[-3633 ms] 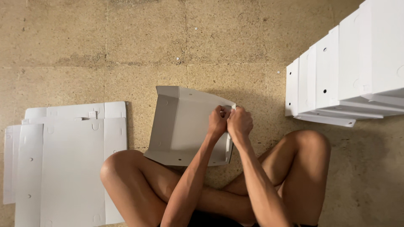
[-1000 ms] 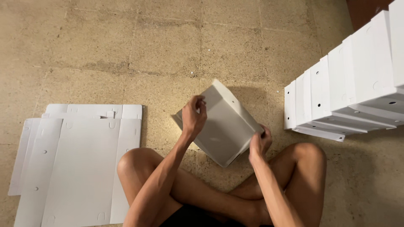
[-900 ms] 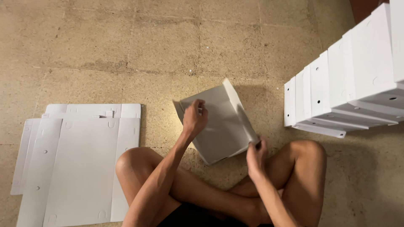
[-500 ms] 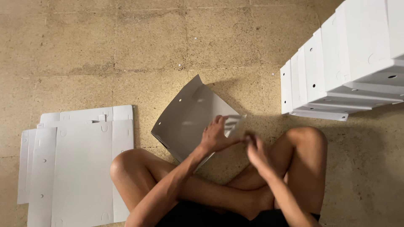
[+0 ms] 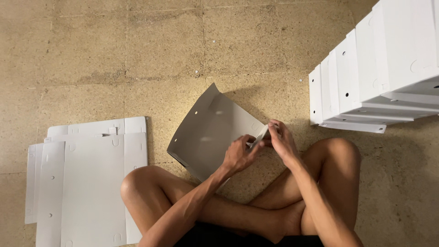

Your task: The person sits on the floor and folds white cardboard sheets into square boxes by hand, pressing the edges and stacking them together.

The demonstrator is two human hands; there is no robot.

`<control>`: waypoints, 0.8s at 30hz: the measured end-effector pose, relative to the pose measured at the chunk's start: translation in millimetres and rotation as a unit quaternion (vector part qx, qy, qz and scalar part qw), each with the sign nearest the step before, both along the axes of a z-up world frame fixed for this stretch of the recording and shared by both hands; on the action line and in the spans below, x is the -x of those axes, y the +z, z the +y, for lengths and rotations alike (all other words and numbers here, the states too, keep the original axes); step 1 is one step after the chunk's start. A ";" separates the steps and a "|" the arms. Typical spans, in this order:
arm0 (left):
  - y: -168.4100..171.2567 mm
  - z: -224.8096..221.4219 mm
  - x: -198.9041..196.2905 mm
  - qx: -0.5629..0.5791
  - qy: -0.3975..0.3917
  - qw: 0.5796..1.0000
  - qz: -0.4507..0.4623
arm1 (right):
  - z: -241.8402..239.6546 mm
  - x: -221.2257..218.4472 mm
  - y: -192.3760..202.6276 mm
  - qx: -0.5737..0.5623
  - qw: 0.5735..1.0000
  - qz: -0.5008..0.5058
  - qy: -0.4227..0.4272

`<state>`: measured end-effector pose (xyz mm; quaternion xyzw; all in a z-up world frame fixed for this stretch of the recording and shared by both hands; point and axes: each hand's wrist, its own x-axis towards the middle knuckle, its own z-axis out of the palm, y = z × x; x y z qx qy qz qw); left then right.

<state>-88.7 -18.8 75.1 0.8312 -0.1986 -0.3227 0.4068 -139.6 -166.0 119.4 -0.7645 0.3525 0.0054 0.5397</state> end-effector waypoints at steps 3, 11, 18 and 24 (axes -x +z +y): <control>14.2 -13.5 -19.8 0.038 0.050 0.998 -0.026 | 7.7 3.6 -0.6 -0.046 0.997 0.055 -0.013; -68.1 -50.5 -86.6 -0.094 -0.163 0.935 -0.301 | 12.0 11.4 -26.4 -0.009 0.997 0.062 0.044; -67.4 -34.7 -97.4 0.093 -0.076 0.975 -0.185 | 21.6 13.4 -23.5 -0.011 0.999 0.050 0.014; -86.1 -39.7 -97.1 -0.025 -0.088 0.965 -0.247 | 34.4 5.7 -4.9 -0.022 1.000 0.015 0.010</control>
